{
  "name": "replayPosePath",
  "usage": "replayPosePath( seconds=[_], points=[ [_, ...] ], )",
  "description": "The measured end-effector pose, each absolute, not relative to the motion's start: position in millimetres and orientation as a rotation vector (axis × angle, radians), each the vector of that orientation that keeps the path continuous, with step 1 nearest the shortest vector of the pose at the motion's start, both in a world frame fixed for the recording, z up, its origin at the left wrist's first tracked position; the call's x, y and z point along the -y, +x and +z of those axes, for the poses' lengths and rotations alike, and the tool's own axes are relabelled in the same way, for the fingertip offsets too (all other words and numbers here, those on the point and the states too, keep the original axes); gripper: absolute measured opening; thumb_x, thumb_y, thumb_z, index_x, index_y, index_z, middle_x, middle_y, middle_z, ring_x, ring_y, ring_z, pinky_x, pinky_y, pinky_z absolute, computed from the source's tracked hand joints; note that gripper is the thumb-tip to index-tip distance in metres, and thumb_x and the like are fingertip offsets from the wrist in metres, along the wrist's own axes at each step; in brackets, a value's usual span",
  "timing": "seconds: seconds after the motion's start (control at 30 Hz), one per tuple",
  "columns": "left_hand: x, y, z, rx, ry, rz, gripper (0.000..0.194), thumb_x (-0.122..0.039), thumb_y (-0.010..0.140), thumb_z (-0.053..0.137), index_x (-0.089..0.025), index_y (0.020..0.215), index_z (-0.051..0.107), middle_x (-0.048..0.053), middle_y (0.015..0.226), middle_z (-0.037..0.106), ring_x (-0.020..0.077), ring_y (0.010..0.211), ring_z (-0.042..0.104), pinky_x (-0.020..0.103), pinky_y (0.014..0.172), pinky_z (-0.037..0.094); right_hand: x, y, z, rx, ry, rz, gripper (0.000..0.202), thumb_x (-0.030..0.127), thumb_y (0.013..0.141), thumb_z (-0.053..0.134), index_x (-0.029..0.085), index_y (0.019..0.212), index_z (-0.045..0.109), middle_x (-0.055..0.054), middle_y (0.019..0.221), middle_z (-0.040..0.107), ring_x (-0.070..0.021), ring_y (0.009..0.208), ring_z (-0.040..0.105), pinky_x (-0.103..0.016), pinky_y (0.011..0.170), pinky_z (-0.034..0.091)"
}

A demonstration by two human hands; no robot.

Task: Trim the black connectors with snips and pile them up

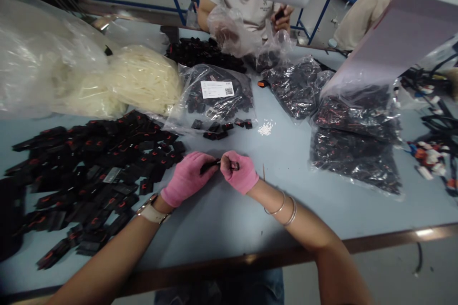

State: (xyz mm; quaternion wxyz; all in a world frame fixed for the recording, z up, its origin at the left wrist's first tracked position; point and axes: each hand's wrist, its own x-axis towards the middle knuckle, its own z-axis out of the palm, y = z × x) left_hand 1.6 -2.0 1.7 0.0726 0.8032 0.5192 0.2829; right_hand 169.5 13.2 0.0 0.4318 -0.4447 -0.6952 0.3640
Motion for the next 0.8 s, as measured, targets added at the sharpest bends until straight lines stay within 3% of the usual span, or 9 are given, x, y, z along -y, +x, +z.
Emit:
replayPosePath(
  seconds=[0.17,0.4,0.8],
  points=[
    [2.3,1.5,2.2,-1.567,2.401,0.849,0.011,-0.030,0.083,0.056,-0.019,0.083,0.060,0.005,0.077,0.066,0.0204,0.074,0.060,0.033,0.070,0.047,-11.9,173.4,-7.0,1.712,-1.129,0.913,0.015,0.023,0.077,0.048,0.023,0.064,0.041,0.006,0.052,0.037,-0.0088,0.047,0.036,-0.021,0.044,0.035],
    [2.5,1.3,2.5,-1.554,2.395,0.825,0.011,-0.029,0.083,0.056,-0.019,0.082,0.061,0.005,0.077,0.066,0.0208,0.074,0.060,0.034,0.069,0.047,-12.9,169.4,-4.7,1.763,-1.126,0.990,0.019,0.032,0.080,0.045,0.023,0.064,0.038,0.005,0.054,0.035,-0.0086,0.048,0.033,-0.021,0.045,0.033],
    [2.4,1.3,2.0,-1.547,2.411,0.840,0.010,-0.028,0.083,0.057,-0.018,0.081,0.060,0.004,0.076,0.066,0.0203,0.073,0.059,0.033,0.068,0.047,-12.3,170.4,-3.7,1.706,-1.079,1.072,0.023,0.033,0.078,0.046,0.023,0.062,0.032,0.006,0.053,0.034,-0.0075,0.046,0.032,-0.020,0.043,0.030]
  ],
)
